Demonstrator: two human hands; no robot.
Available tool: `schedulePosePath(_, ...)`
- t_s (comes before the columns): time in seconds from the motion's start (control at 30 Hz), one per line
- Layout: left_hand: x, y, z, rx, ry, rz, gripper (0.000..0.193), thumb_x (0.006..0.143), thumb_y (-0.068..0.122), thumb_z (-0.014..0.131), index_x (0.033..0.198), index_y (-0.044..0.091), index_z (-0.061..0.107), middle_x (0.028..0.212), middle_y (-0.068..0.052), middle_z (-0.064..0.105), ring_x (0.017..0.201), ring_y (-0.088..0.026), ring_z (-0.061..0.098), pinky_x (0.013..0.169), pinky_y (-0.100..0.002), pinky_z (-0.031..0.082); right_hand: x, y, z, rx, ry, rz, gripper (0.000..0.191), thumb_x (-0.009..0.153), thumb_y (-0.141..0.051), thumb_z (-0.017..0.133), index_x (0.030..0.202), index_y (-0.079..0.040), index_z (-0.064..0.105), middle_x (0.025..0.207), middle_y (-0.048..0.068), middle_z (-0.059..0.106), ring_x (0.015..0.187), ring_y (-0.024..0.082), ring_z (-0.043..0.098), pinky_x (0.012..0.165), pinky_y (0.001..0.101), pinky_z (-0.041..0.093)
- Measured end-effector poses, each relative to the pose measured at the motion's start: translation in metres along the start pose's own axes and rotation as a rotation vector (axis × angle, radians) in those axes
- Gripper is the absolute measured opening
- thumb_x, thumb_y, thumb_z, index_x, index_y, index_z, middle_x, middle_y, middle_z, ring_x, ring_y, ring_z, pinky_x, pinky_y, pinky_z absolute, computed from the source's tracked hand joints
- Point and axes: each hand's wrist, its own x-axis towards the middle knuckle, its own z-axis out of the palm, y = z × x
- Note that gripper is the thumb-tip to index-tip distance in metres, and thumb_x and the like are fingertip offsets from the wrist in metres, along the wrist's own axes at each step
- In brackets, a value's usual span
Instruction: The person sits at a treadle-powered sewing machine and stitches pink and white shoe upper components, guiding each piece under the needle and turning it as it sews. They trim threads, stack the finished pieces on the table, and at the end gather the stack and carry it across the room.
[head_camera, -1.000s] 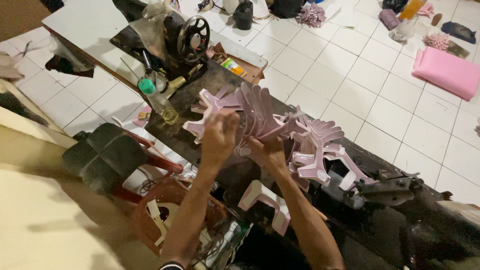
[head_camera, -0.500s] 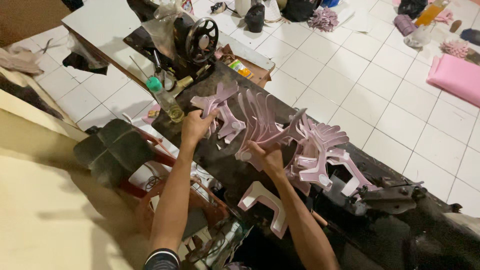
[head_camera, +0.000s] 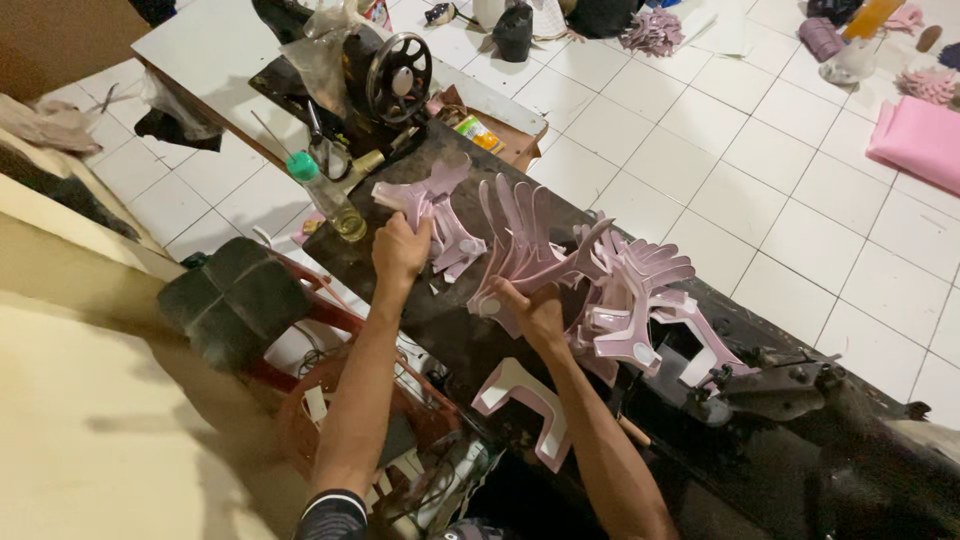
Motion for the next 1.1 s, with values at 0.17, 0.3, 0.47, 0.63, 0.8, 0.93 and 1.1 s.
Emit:
schedulePosePath(0.17, -0.002, 0.034, 0.018, 0.238, -0.106, -0.068, 0.092, 0.067, 0.066, 0.082, 0.123, -0.001, 0.052, 0.103, -0.022, 0.074, 0.099, -0.040, 0.070, 0.086, -0.057, 0.051, -0.001, -0.004, 0.001, -0.162, -0.004, 0.095, 0.030, 0.092, -0.028, 0.075, 0.089, 0.001, 0.084, 0.061, 0.011, 0.070, 0.051, 0.012, 0.060, 0.047, 0.0305, 0.044)
schedulePosePath(0.3, -0.002, 0.035, 0.018, 0.186, -0.160, 0.094, 0.080, 0.072, 0.047, 0.082, 0.130, 0.002, 0.051, 0.109, -0.023, 0.072, 0.101, -0.041, 0.070, 0.086, -0.053, 0.053, -0.002, -0.007, 0.002, -0.121, -0.025, 0.123, 0.032, 0.089, -0.033, 0.075, 0.088, -0.002, 0.084, 0.062, 0.005, 0.072, 0.050, 0.010, 0.061, 0.046, 0.0292, 0.046)
schedulePosePath(0.47, -0.019, 0.006, 0.008, 0.102, -0.214, 0.192, 0.067, 0.073, 0.054, 0.079, 0.115, 0.002, 0.066, 0.106, -0.025, 0.071, 0.101, -0.045, 0.068, 0.086, -0.055, 0.053, 0.005, -0.015, 0.001, -0.112, -0.154, 0.102, 0.045, 0.089, -0.042, 0.078, 0.086, 0.003, 0.080, 0.067, 0.006, 0.065, 0.055, 0.012, 0.056, 0.048, 0.0313, 0.042)
schedulePosePath(0.63, -0.022, -0.007, -0.001, -0.078, -0.356, 0.006, 0.064, 0.097, 0.062, 0.055, 0.107, 0.003, 0.077, 0.108, -0.029, 0.073, 0.108, -0.048, 0.066, 0.091, -0.055, 0.052, 0.037, -0.030, 0.022, -0.511, -0.200, 0.063, 0.057, 0.093, -0.051, 0.078, 0.091, 0.005, 0.066, 0.079, 0.020, 0.071, 0.074, 0.030, 0.072, 0.065, 0.0389, 0.055)
schedulePosePath(0.8, -0.023, 0.013, 0.004, -0.113, -0.425, 0.024, 0.098, 0.074, 0.077, 0.074, 0.114, -0.011, 0.062, 0.104, -0.037, 0.068, 0.106, -0.048, 0.067, 0.087, -0.051, 0.055, 0.054, -0.030, 0.031, -0.613, -0.317, -0.039, 0.049, 0.081, -0.040, 0.079, 0.103, 0.002, 0.064, 0.088, 0.022, 0.075, 0.084, 0.035, 0.074, 0.072, 0.0445, 0.055)
schedulePosePath(0.93, -0.033, 0.029, 0.006, -0.243, -0.442, -0.002, 0.100, 0.067, 0.073, 0.078, 0.117, -0.012, 0.059, 0.100, -0.033, 0.072, 0.100, -0.044, 0.073, 0.086, -0.049, 0.058, 0.044, -0.021, 0.023, -0.471, -0.412, -0.170, 0.036, 0.087, -0.034, 0.075, 0.104, -0.003, 0.074, 0.092, 0.014, 0.078, 0.084, 0.030, 0.077, 0.073, 0.0424, 0.057)
schedulePosePath(1.1, -0.048, 0.038, 0.015, -0.320, -0.444, 0.041, 0.079, 0.065, 0.061, 0.080, 0.109, -0.004, 0.072, 0.102, -0.026, 0.076, 0.100, -0.040, 0.076, 0.087, -0.048, 0.057, -0.008, -0.057, 0.004, -0.784, -0.119, -0.218, 0.046, 0.085, -0.041, 0.083, 0.102, 0.000, 0.070, 0.097, 0.017, 0.073, 0.089, 0.035, 0.072, 0.076, 0.0429, 0.057)
